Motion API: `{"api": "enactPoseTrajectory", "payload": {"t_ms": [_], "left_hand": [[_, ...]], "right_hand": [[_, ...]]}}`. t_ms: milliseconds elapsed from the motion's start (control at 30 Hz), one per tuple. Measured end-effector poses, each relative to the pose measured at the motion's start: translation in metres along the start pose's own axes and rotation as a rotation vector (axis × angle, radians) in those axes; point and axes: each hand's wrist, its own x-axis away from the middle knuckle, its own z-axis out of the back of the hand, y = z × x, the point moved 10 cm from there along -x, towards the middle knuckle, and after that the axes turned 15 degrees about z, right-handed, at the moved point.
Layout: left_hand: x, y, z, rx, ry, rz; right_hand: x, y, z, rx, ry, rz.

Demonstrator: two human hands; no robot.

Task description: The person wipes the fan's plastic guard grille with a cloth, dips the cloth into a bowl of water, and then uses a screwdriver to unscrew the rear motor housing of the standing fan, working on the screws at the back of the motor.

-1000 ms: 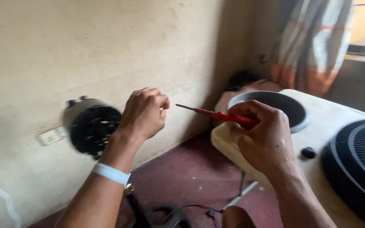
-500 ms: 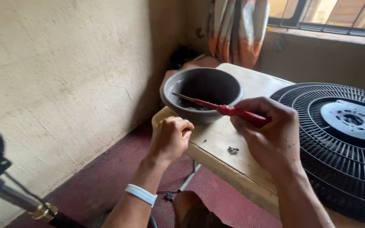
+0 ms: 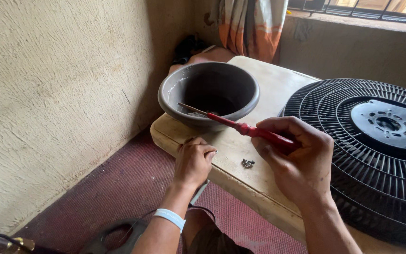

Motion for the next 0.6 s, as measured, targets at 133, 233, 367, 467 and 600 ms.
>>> {"api": "enactPoseTrajectory", "payload": {"t_ms": [133,233,367,467,600], "left_hand": [[0.0,-0.001,0.0,0.037,-0.011,0.027],[0.001,-0.004,0.005,0.066,-0.029,0.064],[0.01,0.003,0.028,0.073,0.023,0.025],[0.016,0.013,0.06,0.031,0.09,-0.026],[0.026,0.035,0.121,0.04,0.186,-0.104]], "right_hand": [[0.0,-0.003,-0.005,-0.008,-0.006,0.019],[0.0,-0.007,-0.01,-0.049,-0.005,0.014],[0.001,-0.012,-0.011,-0.074,0.011,-0.008],[0.0,-0.02,-0.013,-0.088,0.022,0.004],[-0.003,-0.042,-0.027,-0.232,0.045,0.049]]}}
